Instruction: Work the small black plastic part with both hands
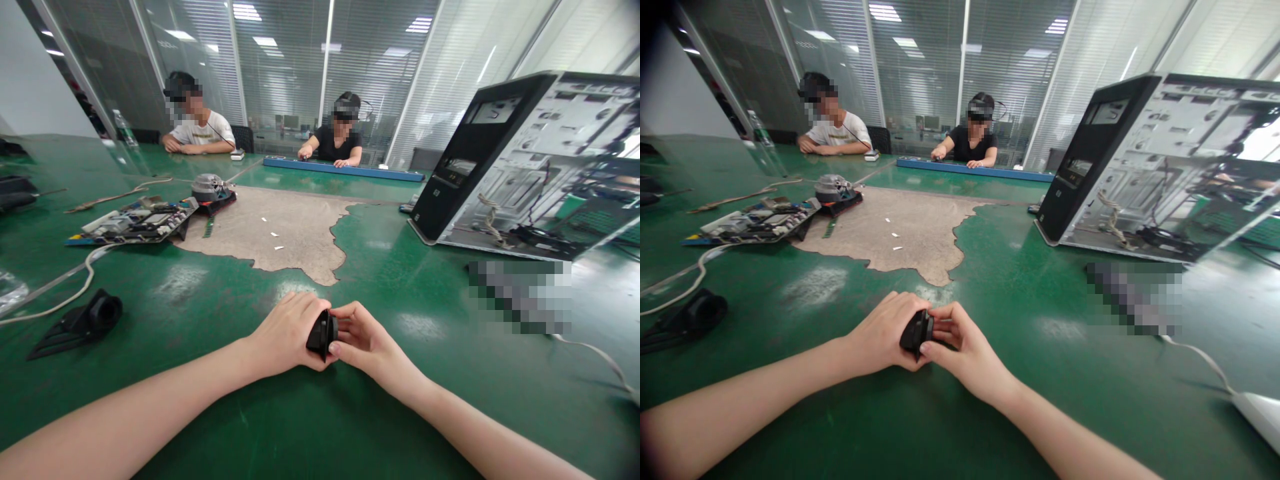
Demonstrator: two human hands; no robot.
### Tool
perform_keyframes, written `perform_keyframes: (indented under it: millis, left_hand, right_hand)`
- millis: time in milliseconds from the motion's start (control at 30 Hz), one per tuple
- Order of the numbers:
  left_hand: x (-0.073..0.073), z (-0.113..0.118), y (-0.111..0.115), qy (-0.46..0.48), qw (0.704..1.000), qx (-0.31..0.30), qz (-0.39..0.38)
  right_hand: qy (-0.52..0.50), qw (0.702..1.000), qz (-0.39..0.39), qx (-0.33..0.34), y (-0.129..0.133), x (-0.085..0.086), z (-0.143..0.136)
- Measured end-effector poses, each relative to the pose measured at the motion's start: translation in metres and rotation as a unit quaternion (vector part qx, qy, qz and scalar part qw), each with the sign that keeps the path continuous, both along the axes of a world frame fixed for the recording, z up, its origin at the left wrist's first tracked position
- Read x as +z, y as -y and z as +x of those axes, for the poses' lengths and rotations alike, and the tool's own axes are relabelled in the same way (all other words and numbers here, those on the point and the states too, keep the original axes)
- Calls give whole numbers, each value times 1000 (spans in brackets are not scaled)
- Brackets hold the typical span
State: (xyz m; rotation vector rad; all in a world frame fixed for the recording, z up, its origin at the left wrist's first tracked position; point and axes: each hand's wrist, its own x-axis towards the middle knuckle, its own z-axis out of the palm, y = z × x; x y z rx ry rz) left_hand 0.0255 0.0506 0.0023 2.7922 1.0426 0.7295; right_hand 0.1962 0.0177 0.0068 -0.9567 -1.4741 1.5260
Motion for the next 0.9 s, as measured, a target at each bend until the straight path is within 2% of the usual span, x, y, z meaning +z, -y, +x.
perform_keyframes:
  millis: [100,367,500,733,900]
  left_hand:
    - [0,0,0,-2,1000,0,-2]
    - [-1,0,-1,14,1000,-6,-4]
    - [-1,0,-1,12,1000,-5,-3]
    - [0,0,0,7,1000,-2,2]
    - [-1,1,-1,15,1000,-2,-4]
  right_hand:
    - [-6,1000,20,-4,2,-1,0]
    - [-16,1000,-1,-24,-1,-2,-1]
    - [-3,1000,-17,-10,-2,0,0]
    - [-26,1000,12,6,1,-3,1]
    - [-30,999,1,-12,0,-2,0]
